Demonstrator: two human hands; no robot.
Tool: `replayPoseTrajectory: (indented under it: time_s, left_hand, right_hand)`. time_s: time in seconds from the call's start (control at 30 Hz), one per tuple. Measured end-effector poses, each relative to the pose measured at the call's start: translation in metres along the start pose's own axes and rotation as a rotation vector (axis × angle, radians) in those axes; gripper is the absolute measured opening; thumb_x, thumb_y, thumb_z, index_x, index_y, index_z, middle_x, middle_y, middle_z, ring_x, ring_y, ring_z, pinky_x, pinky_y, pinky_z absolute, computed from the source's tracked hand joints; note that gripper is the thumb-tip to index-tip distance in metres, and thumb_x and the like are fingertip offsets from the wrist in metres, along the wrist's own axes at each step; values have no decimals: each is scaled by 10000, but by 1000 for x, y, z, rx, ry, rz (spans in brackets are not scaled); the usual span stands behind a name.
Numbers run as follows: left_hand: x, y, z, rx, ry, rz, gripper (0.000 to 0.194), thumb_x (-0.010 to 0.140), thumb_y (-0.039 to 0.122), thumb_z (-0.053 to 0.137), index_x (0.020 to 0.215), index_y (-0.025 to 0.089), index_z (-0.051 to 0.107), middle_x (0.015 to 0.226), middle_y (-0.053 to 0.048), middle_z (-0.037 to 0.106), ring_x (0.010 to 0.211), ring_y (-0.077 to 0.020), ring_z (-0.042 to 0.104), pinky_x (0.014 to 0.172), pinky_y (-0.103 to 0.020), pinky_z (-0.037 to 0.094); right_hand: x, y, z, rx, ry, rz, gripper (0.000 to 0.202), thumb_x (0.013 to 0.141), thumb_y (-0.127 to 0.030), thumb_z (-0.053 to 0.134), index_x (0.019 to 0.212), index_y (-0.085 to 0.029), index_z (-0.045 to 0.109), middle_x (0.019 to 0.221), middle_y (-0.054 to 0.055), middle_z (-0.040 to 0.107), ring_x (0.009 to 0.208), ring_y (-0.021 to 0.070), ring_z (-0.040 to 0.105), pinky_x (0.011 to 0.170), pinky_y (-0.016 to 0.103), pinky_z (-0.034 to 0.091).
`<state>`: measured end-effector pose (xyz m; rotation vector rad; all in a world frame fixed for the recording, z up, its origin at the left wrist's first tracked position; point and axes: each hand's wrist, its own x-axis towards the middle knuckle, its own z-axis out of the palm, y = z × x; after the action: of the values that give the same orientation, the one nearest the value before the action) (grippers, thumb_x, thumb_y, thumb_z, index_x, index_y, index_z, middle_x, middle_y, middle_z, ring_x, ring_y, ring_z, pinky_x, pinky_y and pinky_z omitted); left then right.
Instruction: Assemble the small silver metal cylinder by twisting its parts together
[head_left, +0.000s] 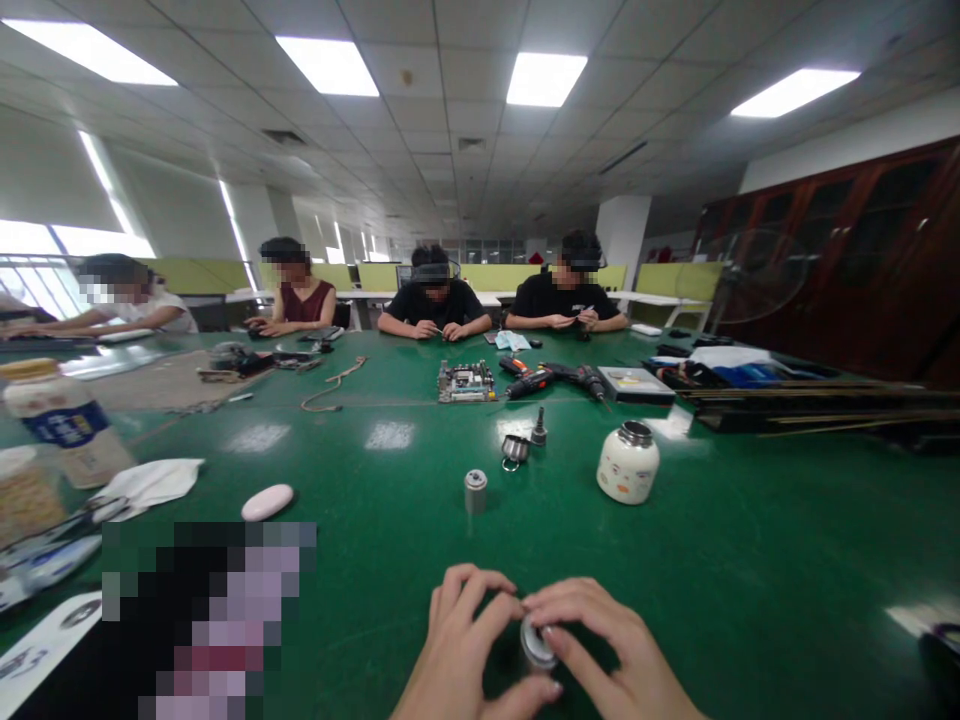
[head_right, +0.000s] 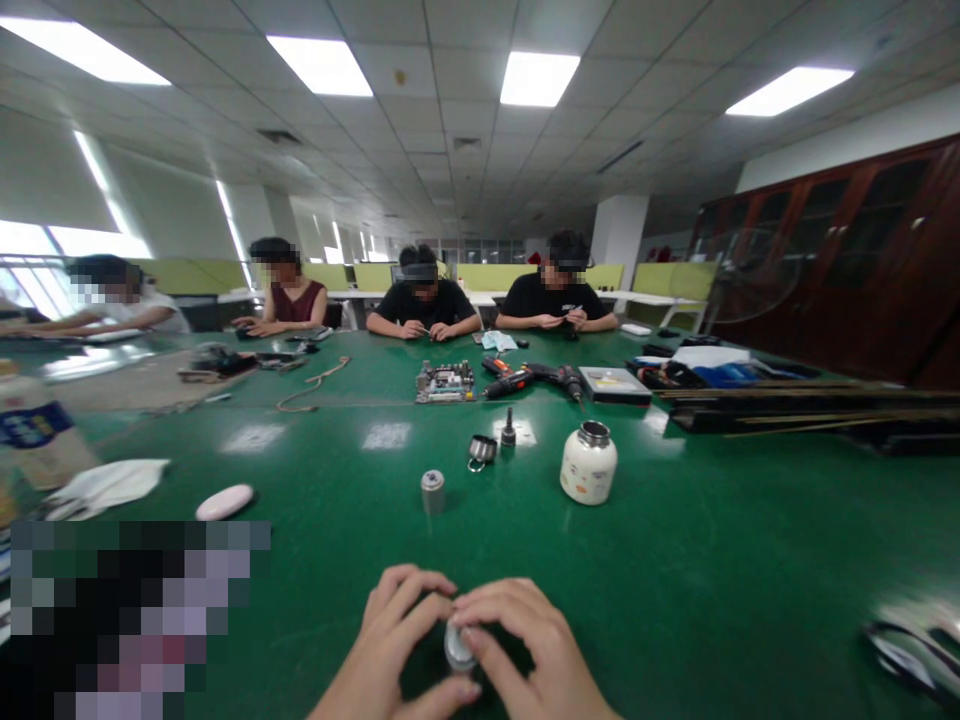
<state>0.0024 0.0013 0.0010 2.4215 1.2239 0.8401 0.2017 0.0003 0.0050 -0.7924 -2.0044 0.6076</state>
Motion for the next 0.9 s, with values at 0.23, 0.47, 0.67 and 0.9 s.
replayPoseTrajectory:
  time_s: [0.23,0.47,0.67,0.9]
  left_hand:
    - [0,0,4,-2,40,5,430,751,523,730,1073,252,641,1103,-81,612,1046,-291,498,900,-483,463]
    - [-4,-5,2,-111,141,62,595,657,428,812,1145,215,546,1166,-107,584,1094,-293,497,928,-459,467]
    - [-11,-9,5,-41,198,222,505,797,494,698,1238,306,539,1305,-57,582,1156,-273,488,969,-427,430]
    - [-6,-27,15,319,223,530,536,891,532,567,1385,357,460,1304,13,639,1237,-279,491,947,-387,436]
  right_hand:
    - [2,0,0,-2,-48,38,246,919,-155,529,1070,-285,674,1062,43,710,1006,191,656,882,322,514]
    - [-3,-2,-4,83,-13,76,453,807,-131,560,1238,-261,509,1076,66,664,1006,219,641,914,353,489]
    - [-7,6,-7,251,-97,145,475,793,-175,505,1265,-215,469,1164,108,623,1065,247,610,952,396,459]
    - [-5,3,-5,270,-130,217,604,660,-62,482,1245,-211,464,1172,93,624,1133,236,581,979,366,452]
